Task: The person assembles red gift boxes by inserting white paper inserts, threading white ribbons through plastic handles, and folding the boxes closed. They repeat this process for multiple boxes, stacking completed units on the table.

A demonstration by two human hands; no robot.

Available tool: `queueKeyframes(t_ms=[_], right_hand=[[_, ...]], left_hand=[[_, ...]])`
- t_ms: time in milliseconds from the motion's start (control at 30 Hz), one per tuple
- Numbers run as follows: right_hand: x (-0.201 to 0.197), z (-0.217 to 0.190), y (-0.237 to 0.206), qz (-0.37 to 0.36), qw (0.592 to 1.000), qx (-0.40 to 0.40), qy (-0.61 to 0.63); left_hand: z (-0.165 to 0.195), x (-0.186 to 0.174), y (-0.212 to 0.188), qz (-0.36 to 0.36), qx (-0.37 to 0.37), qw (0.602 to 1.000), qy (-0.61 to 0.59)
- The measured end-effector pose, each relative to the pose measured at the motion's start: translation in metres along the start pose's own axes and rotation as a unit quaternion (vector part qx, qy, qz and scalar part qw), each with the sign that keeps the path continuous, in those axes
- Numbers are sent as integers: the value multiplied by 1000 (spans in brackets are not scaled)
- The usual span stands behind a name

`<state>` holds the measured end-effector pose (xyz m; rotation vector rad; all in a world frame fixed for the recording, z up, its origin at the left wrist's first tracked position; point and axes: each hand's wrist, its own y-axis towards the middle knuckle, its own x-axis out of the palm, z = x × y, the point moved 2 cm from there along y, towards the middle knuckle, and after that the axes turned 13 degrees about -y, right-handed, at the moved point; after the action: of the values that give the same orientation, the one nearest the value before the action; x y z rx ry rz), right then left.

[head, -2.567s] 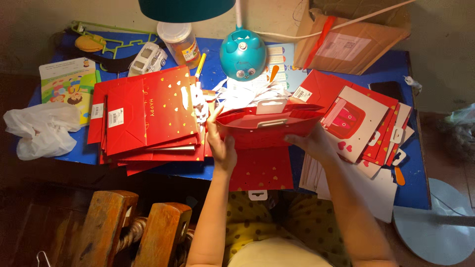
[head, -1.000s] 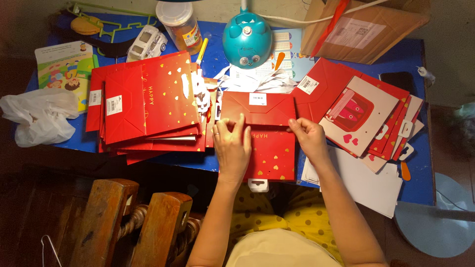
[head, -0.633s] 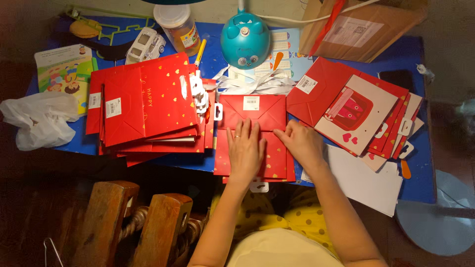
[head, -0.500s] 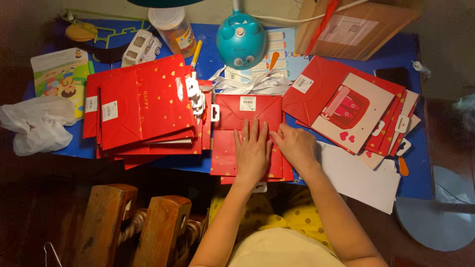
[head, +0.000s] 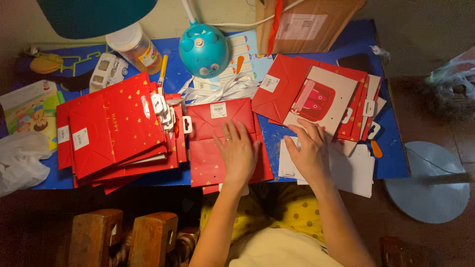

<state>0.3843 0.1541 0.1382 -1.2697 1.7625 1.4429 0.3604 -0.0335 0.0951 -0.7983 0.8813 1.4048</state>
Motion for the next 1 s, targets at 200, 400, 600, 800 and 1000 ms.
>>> queueKeyframes(t_ms=[200,400,600,800,1000], right_hand=[[-7,39,-33,53,994,79,48],[-29,90,-44,89,988,121,34],[-34,97,-49,79,988,128,31],[-32,77,-45,64,990,104,72],[-25,41,-38,82,982,77,151]], left_hand=[[105,51,15,78,246,965,-38],[171,72,30,5,225,968,-111],[164,81,29,7,251,963,-93],[129,59,28,-83,231,957,-157],[132,31,15,-37,155,979,-125]])
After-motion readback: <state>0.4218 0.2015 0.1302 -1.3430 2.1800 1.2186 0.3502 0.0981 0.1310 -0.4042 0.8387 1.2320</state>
